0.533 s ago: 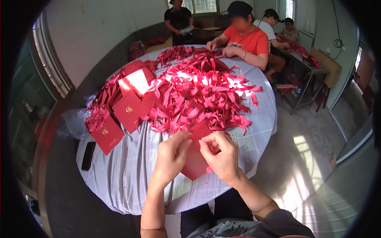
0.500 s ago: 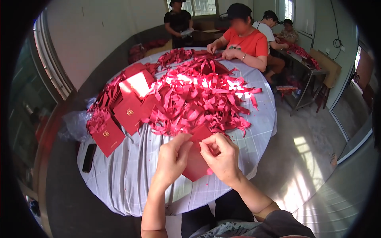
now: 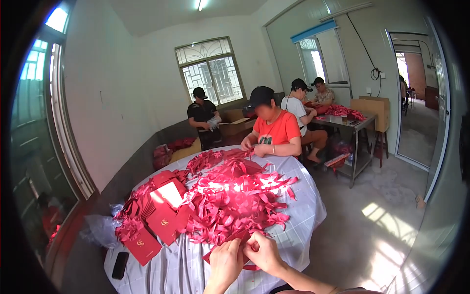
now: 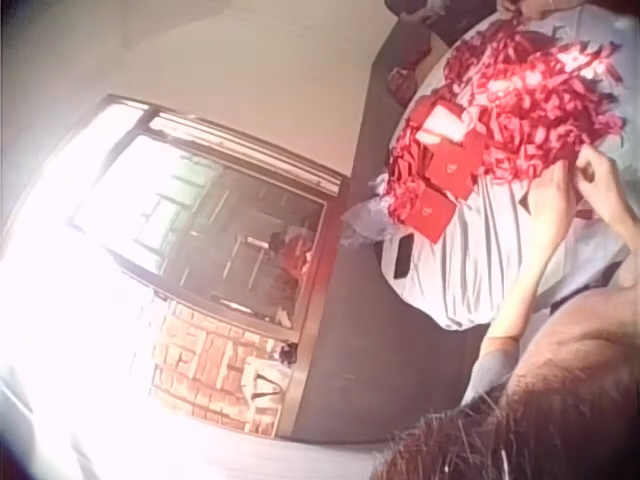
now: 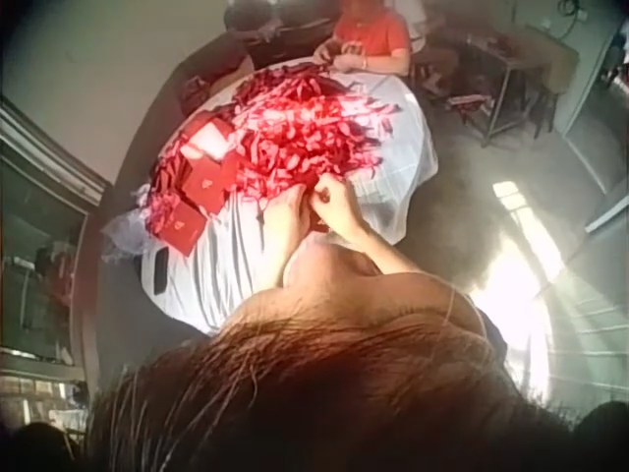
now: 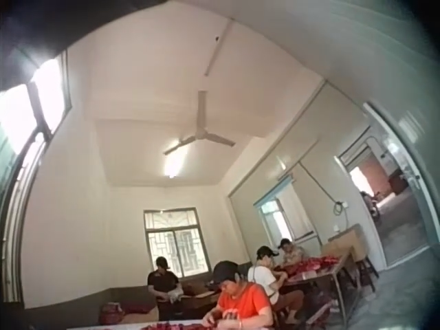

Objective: The person attaches ribbon handles to paper gift bags by hand.

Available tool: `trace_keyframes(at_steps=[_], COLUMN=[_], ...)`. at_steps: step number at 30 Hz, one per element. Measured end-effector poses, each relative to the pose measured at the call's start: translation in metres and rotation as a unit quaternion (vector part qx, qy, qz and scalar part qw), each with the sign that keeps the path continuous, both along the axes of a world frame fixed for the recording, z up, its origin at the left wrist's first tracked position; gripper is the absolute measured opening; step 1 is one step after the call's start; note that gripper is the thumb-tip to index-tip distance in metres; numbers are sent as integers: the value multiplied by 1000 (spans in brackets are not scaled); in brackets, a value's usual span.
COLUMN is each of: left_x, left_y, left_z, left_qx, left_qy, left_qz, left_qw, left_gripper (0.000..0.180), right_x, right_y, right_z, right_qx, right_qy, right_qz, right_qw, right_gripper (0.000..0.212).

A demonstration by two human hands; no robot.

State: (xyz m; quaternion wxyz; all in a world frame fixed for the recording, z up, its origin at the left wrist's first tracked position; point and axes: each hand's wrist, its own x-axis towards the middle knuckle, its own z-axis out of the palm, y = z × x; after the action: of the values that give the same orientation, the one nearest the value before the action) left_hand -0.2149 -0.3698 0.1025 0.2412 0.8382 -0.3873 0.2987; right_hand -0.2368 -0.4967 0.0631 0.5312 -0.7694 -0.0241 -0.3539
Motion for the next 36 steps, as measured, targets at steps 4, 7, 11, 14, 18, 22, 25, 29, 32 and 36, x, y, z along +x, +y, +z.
trace_keyframes(at_steps=[4, 7, 11, 14, 18, 22, 25, 29, 32, 36], left_x=[3, 10, 20, -1, 1, 2, 4, 1, 1, 3], left_y=[-5, -15, -7, -15, -14, -13, -12, -13, -15, -12], left_z=[3, 2, -7, 12, 3, 1, -3, 6, 5, 9], left_qx=[24, 23, 5, 35, 23, 23, 18, 31, 23, 28], left_qy=[4, -6, -20, 33, -3, -10, -11, 5, 3, 14], left_qz=[-4, -6, 2, 40, 8, -4, -8, -1, 9, -5], left_qw=[1000, 1000, 1000, 998, 1000, 1000, 1000, 999, 1000, 1000], left_gripper=[20, 20, 26, 17, 19, 22, 23, 15, 16, 19], right_x=[13, 18, 21, 29, 17, 16, 12, 23, 23, 28], right_y=[-17, -18, -7, -20, -28, -20, -19, -23, -23, -32], right_z=[-9, -12, -6, -14, -4, 0, 8, -12, -12, -8], right_qx=[230, 101, 58, 166, 200, 29, 1, 177, 182, 99], right_qy=[107, 15, -7, 0, 120, 21, 28, 22, -36, -3], right_qz=[173, 70, 72, 166, 216, 100, 109, 236, 215, 237], right_qw=[952, 992, 996, 972, 948, 994, 994, 955, 959, 966], right_gripper=[13, 13, 12, 13, 7, 11, 10, 8, 15, 24])
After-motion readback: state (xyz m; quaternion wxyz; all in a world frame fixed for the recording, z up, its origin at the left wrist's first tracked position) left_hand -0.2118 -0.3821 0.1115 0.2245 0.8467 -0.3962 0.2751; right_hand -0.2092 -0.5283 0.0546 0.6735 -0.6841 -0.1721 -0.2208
